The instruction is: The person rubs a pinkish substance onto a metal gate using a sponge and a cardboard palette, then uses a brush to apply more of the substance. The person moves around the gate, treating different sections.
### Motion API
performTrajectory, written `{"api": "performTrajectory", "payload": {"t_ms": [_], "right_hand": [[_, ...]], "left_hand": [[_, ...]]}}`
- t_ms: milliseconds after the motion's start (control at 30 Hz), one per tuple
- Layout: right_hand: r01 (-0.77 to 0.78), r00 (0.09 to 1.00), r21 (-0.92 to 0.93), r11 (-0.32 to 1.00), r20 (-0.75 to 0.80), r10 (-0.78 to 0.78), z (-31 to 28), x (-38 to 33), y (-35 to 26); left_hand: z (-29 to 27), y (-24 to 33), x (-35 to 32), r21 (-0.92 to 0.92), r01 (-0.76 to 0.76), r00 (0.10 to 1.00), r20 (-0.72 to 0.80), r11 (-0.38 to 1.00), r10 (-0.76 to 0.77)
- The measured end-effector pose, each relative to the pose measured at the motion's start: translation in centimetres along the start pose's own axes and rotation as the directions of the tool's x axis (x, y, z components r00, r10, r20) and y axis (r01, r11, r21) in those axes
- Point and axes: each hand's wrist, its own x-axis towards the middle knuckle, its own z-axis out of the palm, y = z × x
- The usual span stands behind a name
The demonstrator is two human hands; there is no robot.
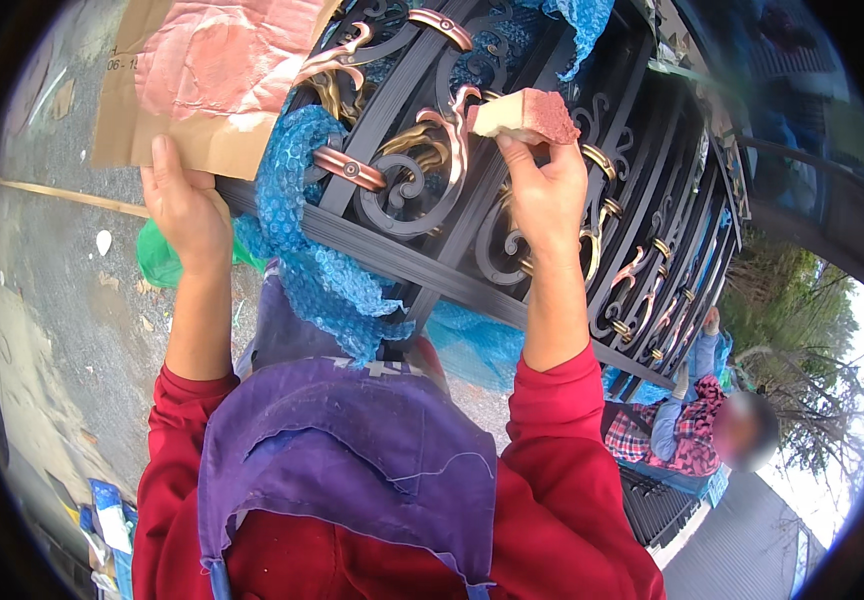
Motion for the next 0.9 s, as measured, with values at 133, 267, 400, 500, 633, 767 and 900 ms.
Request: {"api": "performTrajectory", "payload": {"t_ms": [133,267,400,500,633,767,900], "right_hand": [[0.001,0.983,0.126,0.992,-0.183,0.023,-1.0,0.9,0.4],[-0.033,0.997,0.021,0.999,-0.074,0.034,0.5,0.7,-0.2],[0.000,0.999,-0.015,1.000,-0.054,-0.001,1.2,1.3,-0.1],[0.063,0.998,-0.019,0.998,-0.020,-0.063,2.0,1.6,0.1],[0.354,0.935,-0.373,0.857,0.157,-0.318,4.0,1.0,-0.3],[0.111,0.991,-0.260,0.959,-0.046,-0.127,2.9,1.7,-0.3],[0.119,0.993,-0.139,0.983,0.015,-0.118,2.9,2.3,-0.6]], "left_hand": [[-0.6,-0.5,0.4,0.040,-0.002,1.000,-0.010,0.999,0.003],[0.1,-0.1,0.4,0.030,0.023,1.000,0.009,0.999,-0.024],[0.6,0.4,0.3,0.019,0.007,1.000,0.004,1.000,-0.007],[1.0,0.4,0.3,0.010,-0.014,0.999,-0.030,1.000,0.014],[0.5,0.5,0.3,0.052,0.031,0.999,-0.025,0.998,-0.030],[0.7,1.0,0.7,-0.063,0.007,0.999,-0.053,0.998,-0.010],[0.1,0.6,0.7,-0.048,0.074,0.997,-0.026,0.996,-0.075]]}}
